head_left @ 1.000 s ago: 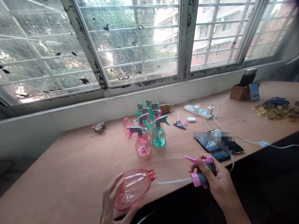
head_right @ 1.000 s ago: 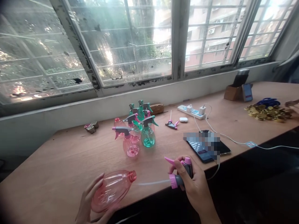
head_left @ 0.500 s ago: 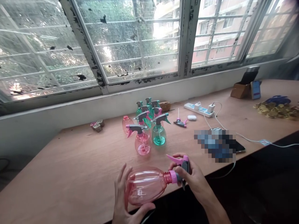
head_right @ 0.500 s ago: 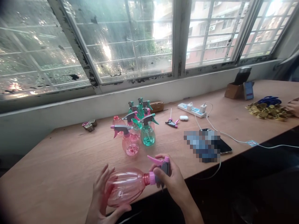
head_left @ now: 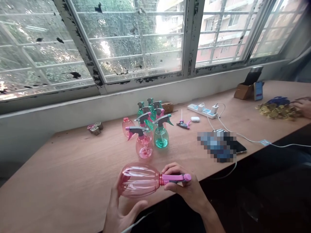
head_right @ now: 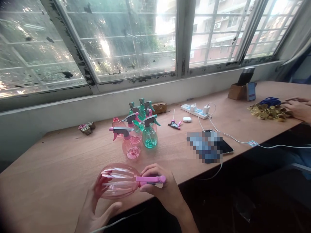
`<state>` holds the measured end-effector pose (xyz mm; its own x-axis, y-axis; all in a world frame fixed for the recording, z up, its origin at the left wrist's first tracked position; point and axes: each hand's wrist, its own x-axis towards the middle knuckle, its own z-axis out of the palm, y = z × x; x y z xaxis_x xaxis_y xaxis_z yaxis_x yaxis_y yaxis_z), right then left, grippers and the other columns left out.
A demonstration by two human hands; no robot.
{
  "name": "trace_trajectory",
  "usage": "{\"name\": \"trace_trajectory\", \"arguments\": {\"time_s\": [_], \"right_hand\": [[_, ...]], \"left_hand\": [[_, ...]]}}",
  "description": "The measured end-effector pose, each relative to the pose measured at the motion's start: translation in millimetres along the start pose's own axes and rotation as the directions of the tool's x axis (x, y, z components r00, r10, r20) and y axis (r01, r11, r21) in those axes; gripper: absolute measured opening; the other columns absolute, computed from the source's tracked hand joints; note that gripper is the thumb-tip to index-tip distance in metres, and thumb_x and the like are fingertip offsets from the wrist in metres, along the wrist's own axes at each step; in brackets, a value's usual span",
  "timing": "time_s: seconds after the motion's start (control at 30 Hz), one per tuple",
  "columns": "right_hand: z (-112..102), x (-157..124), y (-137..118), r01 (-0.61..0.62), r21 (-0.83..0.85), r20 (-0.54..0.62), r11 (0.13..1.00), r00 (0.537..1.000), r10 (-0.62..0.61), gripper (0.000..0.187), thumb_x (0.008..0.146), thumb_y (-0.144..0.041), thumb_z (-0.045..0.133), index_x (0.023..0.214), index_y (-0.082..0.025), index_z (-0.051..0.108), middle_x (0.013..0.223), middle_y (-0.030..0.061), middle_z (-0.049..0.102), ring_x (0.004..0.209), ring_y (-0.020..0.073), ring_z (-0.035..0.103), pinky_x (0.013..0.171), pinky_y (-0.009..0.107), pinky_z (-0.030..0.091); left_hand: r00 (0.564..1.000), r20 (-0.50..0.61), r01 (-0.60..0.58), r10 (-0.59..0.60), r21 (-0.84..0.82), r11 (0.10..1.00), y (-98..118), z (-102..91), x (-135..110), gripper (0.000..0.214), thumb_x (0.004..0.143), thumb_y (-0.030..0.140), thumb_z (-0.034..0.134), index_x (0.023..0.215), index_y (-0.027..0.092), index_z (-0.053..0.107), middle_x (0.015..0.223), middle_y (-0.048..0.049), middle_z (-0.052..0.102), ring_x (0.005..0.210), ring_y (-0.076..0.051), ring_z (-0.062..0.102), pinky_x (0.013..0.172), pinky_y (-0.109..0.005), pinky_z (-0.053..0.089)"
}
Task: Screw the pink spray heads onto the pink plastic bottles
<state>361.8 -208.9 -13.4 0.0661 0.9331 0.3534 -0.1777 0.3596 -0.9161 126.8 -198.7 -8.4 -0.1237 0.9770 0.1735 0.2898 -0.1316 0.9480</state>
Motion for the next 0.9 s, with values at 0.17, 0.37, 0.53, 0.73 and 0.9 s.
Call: {"name": "trace_trajectory", "arguments": {"time_s": [0.17, 0.37, 0.53, 0.73, 0.9], "right_hand": [[9, 3, 2, -0.084, 0.114, 0.002, 0.99, 0.996, 0.085, 0.024, 0.078, -0.031, 0.095, 0.095, -0.023, 0.082, 0.1, 0.0037, 0.075, 0.09, 0.0184, 0.069, 0.079, 0.027, 0.054], [30, 6, 17, -0.298, 0.469, -0.14, 0.831, 0.904, 0.404, 0.047, 0.086, -0.059, 0.083, 0.074, -0.017, 0.065, 0.061, -0.0038, 0.056, 0.053, 0.0079, 0.048, 0.052, 0.022, 0.038], [36, 4, 16, -0.297, 0.474, -0.091, 0.829, 0.92, 0.381, 0.046, 0.084, -0.055, 0.086, 0.074, -0.017, 0.063, 0.06, -0.0027, 0.06, 0.05, 0.0091, 0.053, 0.05, 0.022, 0.041], [32, 8, 21, -0.323, 0.58, -0.176, 0.748, 0.847, 0.502, 0.044, 0.082, -0.052, 0.087, 0.071, -0.018, 0.063, 0.059, -0.0039, 0.059, 0.048, 0.0075, 0.051, 0.047, 0.019, 0.041], [33, 8, 21, -0.171, 0.518, -0.379, 0.838, 0.832, 0.405, 0.04, 0.087, -0.049, 0.084, 0.068, -0.02, 0.065, 0.058, -0.0054, 0.055, 0.049, 0.0078, 0.049, 0.048, 0.02, 0.041]], "left_hand": [[0.993, -0.104, 0.037, -0.054, -0.161, 0.986, 11, -2.5, -1, 0.075, 0.076, 0.072, 0.086, 0.13, 0.028, 0.058, 0.148, -0.0106, 0.058, 0.144, -0.036, 0.05, 0.129, -0.061, 0.033], [0.94, -0.144, -0.32, 0.309, -0.063, 0.945, 5, -0.6, -1, 0.054, 0.082, 0.045, 0.092, 0.125, 0.03, 0.063, 0.146, -0.0058, 0.06, 0.137, -0.025, 0.058, 0.126, -0.039, 0.041], [0.986, -0.127, -0.145, 0.108, -0.335, 0.931, 11, -4.4, -7, 0.07, 0.076, 0.075, 0.085, 0.127, 0.033, 0.062, 0.148, -0.0039, 0.058, 0.135, -0.029, 0.059, 0.119, -0.037, 0.049], [0.901, 0.039, -0.433, 0.432, 0.124, 0.893, 13, -23.9, -6, 0.031, 0.098, 0.037, 0.071, 0.129, 0.038, 0.071, 0.158, 0.001, 0.05, 0.152, -0.027, 0.04, 0.132, -0.047, 0.031], [0.966, 0.057, -0.251, 0.253, -0.042, 0.967, 18, -17.0, -14, 0.044, 0.086, 0.056, 0.082, 0.124, 0.037, 0.072, 0.15, -0.002, 0.058, 0.146, -0.03, 0.048, 0.128, -0.046, 0.038]]}}
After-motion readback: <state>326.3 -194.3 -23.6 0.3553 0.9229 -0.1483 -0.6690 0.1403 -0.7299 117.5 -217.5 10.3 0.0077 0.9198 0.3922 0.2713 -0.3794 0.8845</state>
